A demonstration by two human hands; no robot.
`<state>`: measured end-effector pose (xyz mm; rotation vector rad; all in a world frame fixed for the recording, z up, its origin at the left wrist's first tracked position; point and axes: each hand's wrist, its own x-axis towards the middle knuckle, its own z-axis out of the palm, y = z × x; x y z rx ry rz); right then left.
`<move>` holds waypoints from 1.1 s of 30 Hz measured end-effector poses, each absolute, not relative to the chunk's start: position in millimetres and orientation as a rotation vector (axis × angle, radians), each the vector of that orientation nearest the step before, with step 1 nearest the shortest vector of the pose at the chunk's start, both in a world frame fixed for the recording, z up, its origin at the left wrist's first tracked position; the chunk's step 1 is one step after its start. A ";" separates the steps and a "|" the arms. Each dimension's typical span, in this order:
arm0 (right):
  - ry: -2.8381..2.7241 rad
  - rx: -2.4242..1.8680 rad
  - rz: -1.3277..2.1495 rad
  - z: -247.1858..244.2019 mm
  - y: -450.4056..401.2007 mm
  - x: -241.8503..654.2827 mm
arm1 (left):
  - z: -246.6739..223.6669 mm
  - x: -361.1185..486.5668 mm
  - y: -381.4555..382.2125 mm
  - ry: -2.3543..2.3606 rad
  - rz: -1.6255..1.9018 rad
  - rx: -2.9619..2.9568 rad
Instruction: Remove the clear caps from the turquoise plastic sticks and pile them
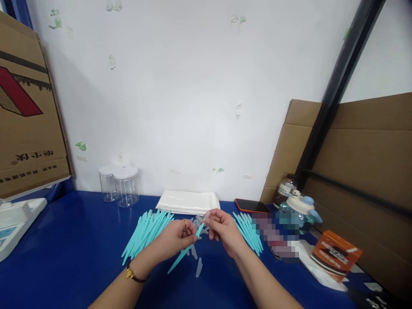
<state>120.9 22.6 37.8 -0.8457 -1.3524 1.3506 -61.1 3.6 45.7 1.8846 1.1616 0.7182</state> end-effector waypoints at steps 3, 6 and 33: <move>-1.382 -0.864 1.337 37.5 22.6 121.4 | 48.4 -61.2 2.7 1.203 0.712 1.893; -1.390 -0.882 1.314 38.4 22.1 122.6 | 48.5 -61.0 2.6 1.211 0.735 1.896; -1.851 -1.541 1.106 26.8 39.9 171.0 | 53.7 -105.0 21.4 1.927 0.569 2.085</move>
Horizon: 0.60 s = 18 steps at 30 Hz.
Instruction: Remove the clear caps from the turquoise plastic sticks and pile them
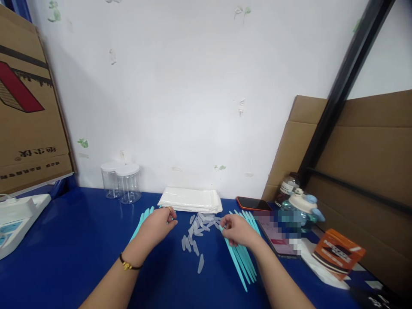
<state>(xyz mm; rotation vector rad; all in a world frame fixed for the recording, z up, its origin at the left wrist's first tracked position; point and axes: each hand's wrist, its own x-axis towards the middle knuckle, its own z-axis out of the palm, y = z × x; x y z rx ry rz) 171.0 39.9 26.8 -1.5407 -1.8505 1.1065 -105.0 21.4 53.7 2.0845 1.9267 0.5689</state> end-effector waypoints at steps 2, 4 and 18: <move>-1.947 -1.677 0.897 20.8 42.2 174.2 | 52.6 -116.4 24.1 2.037 0.489 2.050; -2.035 -1.688 0.609 21.0 40.4 172.3 | 51.0 -125.6 26.1 2.102 0.448 2.006; -2.691 -0.961 0.734 31.0 0.6 129.5 | 30.4 -115.7 32.7 2.202 0.258 2.072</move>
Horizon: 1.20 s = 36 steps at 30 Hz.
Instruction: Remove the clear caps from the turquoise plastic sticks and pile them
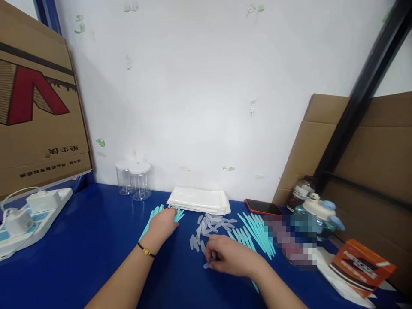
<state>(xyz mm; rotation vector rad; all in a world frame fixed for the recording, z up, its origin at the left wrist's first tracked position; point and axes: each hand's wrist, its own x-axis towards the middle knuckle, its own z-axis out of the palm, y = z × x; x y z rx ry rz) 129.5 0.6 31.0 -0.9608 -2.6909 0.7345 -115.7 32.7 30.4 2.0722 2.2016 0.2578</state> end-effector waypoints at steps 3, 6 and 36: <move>-2.668 -0.966 0.741 30.8 0.7 131.3 | 28.6 -115.8 34.3 2.254 0.223 2.073; -2.555 -0.980 0.797 31.8 1.9 131.1 | 30.4 -115.7 33.8 2.285 0.209 2.060; -1.078 -0.822 1.345 23.1 34.9 132.6 | 31.3 -56.6 13.3 1.172 0.838 2.064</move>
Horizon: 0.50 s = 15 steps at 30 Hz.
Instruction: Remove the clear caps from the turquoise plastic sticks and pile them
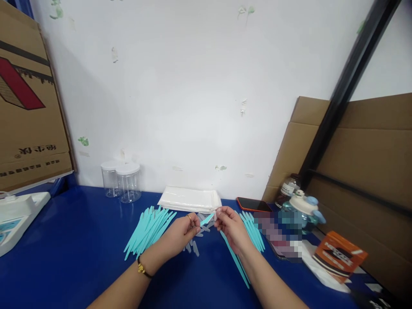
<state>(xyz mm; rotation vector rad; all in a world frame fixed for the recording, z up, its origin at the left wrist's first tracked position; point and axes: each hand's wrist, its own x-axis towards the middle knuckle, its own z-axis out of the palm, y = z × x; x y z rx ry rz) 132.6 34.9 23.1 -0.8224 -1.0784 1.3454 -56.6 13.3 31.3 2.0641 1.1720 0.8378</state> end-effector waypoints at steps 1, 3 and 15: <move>-1.071 -0.820 1.356 22.7 34.9 132.4 | 31.8 -56.6 12.9 1.169 0.837 2.067; -1.053 -0.811 1.382 22.0 35.0 132.1 | 32.2 -56.4 12.1 1.156 0.832 2.064; -0.983 -0.794 1.489 21.0 31.8 128.8 | 35.3 -54.0 10.1 1.128 0.843 2.063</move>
